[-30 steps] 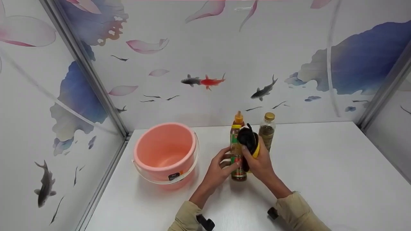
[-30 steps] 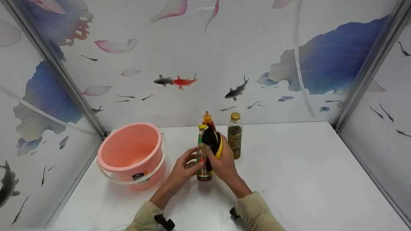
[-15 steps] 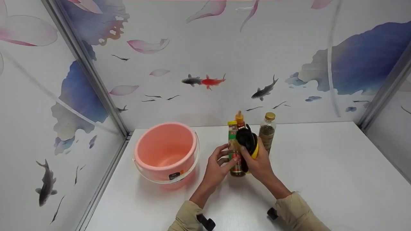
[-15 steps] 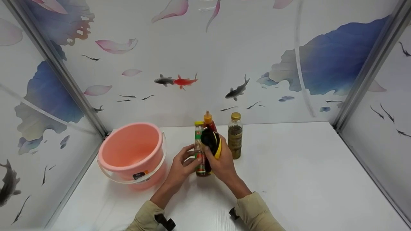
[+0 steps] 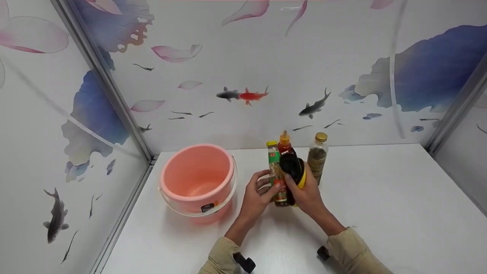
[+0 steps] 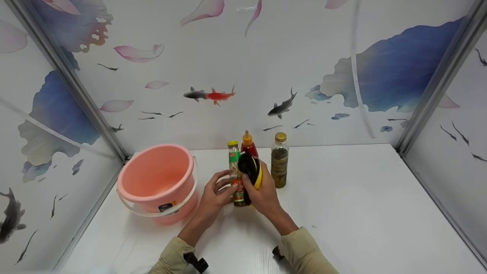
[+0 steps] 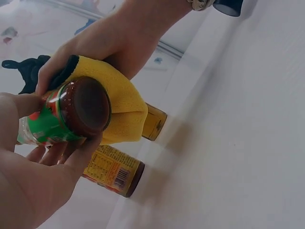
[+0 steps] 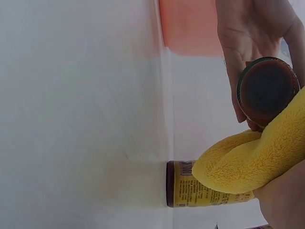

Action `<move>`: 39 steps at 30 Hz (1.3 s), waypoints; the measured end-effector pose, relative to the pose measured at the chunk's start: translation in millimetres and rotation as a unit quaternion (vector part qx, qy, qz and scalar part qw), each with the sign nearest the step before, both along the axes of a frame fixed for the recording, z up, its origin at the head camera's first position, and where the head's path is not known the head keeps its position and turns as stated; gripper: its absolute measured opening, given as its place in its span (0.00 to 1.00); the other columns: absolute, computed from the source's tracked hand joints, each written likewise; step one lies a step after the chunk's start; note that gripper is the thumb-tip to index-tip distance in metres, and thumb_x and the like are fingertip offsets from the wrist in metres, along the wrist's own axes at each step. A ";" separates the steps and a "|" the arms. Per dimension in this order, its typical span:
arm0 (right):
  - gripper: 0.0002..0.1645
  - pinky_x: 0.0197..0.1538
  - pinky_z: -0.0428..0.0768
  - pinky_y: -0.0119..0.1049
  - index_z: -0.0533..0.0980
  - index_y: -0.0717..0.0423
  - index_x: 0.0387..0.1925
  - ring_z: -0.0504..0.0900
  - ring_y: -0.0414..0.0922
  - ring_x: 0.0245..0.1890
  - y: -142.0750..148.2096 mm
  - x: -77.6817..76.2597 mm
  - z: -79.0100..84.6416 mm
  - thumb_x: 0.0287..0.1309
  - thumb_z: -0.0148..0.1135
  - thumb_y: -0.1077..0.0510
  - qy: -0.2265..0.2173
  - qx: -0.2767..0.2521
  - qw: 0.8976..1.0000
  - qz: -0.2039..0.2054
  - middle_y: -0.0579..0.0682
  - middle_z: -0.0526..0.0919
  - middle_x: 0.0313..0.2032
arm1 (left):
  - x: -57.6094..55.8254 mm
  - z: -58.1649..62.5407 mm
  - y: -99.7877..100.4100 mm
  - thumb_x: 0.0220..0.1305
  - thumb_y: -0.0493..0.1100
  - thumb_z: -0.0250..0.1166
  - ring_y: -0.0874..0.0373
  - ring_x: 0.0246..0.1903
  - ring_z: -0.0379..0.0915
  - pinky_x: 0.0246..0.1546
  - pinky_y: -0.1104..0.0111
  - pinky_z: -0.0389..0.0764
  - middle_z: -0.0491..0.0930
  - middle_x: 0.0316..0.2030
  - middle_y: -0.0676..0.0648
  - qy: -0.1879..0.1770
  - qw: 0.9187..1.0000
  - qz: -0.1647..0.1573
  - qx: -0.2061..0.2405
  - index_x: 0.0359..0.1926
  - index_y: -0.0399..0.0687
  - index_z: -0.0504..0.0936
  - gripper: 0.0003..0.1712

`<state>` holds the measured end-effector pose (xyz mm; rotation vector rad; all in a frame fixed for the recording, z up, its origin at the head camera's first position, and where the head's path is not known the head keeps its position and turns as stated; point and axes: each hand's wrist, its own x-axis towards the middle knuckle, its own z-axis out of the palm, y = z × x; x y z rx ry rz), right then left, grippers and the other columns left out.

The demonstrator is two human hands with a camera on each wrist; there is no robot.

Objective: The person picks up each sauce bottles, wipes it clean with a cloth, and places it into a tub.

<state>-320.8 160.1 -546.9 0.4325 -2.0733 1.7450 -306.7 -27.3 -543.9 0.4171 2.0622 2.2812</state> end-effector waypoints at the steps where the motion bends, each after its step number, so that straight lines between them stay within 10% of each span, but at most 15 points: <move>1: 0.31 0.58 0.83 0.29 0.70 0.48 0.73 0.82 0.45 0.55 0.2 -0.2 -0.2 0.74 0.69 0.56 0.002 0.001 1.000 -0.001 0.47 0.82 0.61 | 0.5 0.2 0.0 0.73 0.51 0.73 0.51 0.58 0.86 0.55 0.57 0.90 0.84 0.63 0.43 -0.003 1.000 -0.005 0.000 0.75 0.52 0.70 0.36; 15: 0.32 0.60 0.82 0.29 0.68 0.47 0.74 0.81 0.46 0.57 1.9 -0.5 2.0 0.75 0.68 0.53 -0.014 0.007 1.000 -0.006 0.47 0.81 0.63 | 2.3 -0.3 1.5 0.68 0.51 0.77 0.50 0.64 0.82 0.67 0.53 0.83 0.81 0.68 0.45 -0.004 0.999 -0.029 -0.041 0.76 0.55 0.69 0.40; 29: 0.32 0.59 0.82 0.28 0.69 0.48 0.74 0.81 0.45 0.56 3.6 -2.0 1.6 0.75 0.68 0.58 0.012 -0.014 1.000 -0.012 0.46 0.80 0.62 | 3.5 -1.6 -3.0 0.71 0.48 0.75 0.49 0.60 0.83 0.52 0.55 0.91 0.80 0.66 0.43 -0.019 0.996 -0.078 -0.027 0.77 0.55 0.71 0.38; 39: 0.32 0.58 0.82 0.28 0.69 0.47 0.75 0.81 0.46 0.56 5.5 -3.7 -1.0 0.75 0.68 0.57 0.010 -0.011 1.000 -0.015 0.46 0.80 0.62 | 2.6 -2.9 -1.7 0.69 0.48 0.77 0.50 0.62 0.82 0.59 0.57 0.87 0.78 0.67 0.45 0.004 0.996 -0.073 -0.056 0.76 0.56 0.72 0.39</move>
